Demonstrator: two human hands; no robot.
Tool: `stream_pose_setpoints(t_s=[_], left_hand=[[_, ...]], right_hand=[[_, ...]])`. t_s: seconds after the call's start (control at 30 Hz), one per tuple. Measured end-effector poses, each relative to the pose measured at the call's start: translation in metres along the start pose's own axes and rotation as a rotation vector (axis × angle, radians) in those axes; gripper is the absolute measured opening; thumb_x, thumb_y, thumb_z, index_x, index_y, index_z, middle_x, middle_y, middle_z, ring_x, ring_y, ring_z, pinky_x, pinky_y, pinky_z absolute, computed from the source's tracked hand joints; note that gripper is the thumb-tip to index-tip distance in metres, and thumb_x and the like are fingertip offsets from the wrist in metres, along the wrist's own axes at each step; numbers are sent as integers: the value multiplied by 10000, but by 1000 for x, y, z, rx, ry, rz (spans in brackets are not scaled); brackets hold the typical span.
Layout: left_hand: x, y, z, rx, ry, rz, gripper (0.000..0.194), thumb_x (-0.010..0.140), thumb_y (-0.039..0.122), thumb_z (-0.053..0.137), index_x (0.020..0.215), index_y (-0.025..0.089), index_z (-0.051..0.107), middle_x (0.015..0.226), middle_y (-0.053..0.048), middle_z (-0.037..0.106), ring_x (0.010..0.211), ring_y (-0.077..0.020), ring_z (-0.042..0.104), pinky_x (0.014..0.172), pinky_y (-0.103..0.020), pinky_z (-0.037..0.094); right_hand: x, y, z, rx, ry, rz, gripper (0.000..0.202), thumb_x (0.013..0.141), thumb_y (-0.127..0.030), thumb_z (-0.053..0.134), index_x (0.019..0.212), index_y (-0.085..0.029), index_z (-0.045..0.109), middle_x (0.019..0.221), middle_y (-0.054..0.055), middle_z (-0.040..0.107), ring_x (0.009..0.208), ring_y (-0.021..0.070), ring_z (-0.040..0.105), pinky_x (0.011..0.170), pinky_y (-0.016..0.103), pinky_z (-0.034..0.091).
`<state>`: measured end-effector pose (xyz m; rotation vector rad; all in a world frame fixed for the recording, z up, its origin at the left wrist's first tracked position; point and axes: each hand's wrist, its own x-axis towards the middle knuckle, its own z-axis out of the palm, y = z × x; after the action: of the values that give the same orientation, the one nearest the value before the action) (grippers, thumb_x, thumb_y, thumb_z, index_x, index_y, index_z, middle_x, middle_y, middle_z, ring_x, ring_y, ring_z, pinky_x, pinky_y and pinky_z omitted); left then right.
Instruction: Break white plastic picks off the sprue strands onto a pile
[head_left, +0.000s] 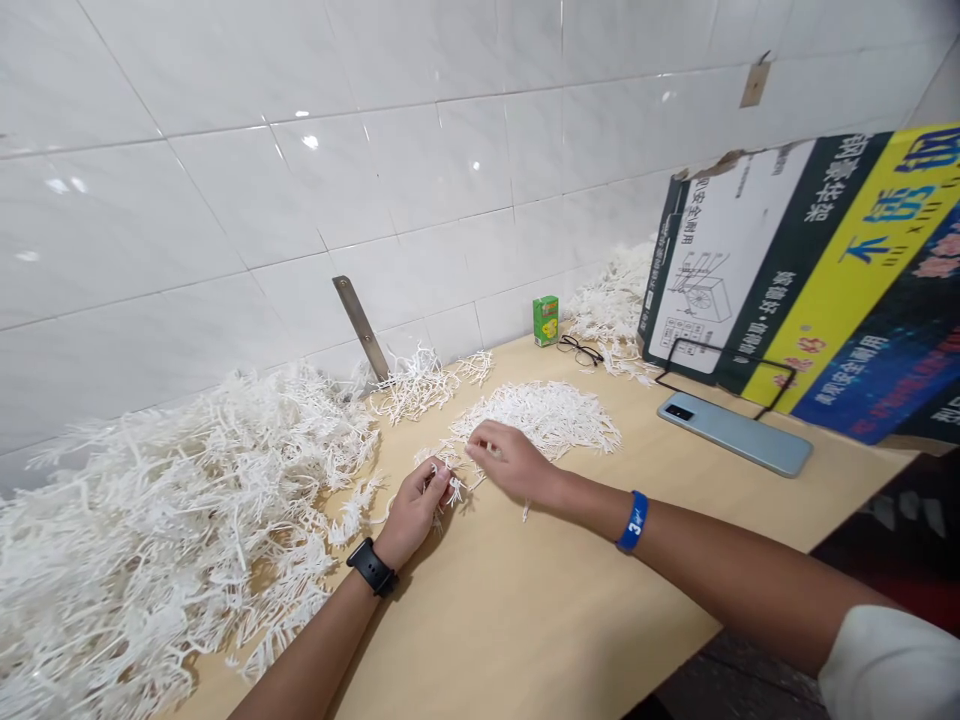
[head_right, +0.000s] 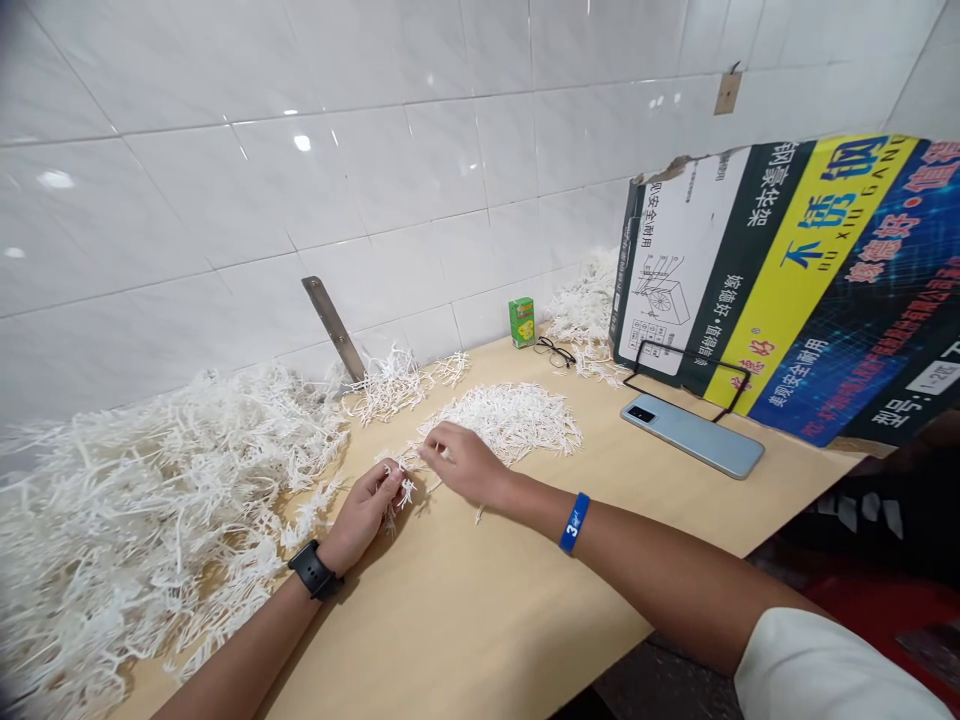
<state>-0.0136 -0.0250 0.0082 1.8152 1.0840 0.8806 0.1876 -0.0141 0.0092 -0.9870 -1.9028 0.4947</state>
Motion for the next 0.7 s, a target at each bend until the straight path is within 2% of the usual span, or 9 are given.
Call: stream_pose_setpoints(t_s=[0.07,0.13,0.27,0.37,0.5,0.63,0.7], left_hand=[[0,-1,1,49,5,49,505,902,607,421,811,111,459,729,-5,451,687,-47,413,693,-204,349],[0,0,3,69,-9,69,502,904,602,418,815,111,468,741,-6,455,702,-54,418,702,-207,351],[0,3,4,123,-66,56,556,886,652,382,786,108,442,736,-15,441,704,-68,394,695,-216,326],[0,3,0,152,-161,85,589,844,680,430,746,99,437,736,-25,432,721,-74,378,709,-216,311],[1,0,-5,145,-302,103,550,867,622,446,792,79,492,845,-61,508,814,-95,437,774,-221,334],[0,-1,-7,73,-351,96,530,892,595,431,777,80,480,812,-52,477,795,-83,418,771,-220,328],[-2,1,-8,37,-363,103,499,903,569,432,797,84,477,793,-39,444,768,-68,400,755,-214,318]], right_hand=[[-5,-5,8,28,-175,-30,302,908,-408,504,872,-122,594,879,16,559,822,65,480,752,212,374],[-7,-7,14,-1,-265,-83,297,895,-394,520,844,-108,580,856,21,546,807,67,469,739,212,366],[-8,-6,14,-15,-294,-124,293,914,-323,475,767,-86,564,788,24,532,766,61,458,722,207,352],[-7,-5,9,90,-413,-138,313,929,-312,450,776,-80,592,793,25,549,750,54,467,705,197,359],[-6,-2,7,216,-520,-130,325,918,-324,458,764,-63,574,823,37,521,761,58,463,691,196,366],[-5,3,5,331,-581,-85,333,905,-359,456,768,-61,516,835,49,491,768,67,439,693,203,367],[-2,5,1,430,-564,0,352,901,-390,452,771,-66,496,792,48,482,736,70,437,684,213,366]])
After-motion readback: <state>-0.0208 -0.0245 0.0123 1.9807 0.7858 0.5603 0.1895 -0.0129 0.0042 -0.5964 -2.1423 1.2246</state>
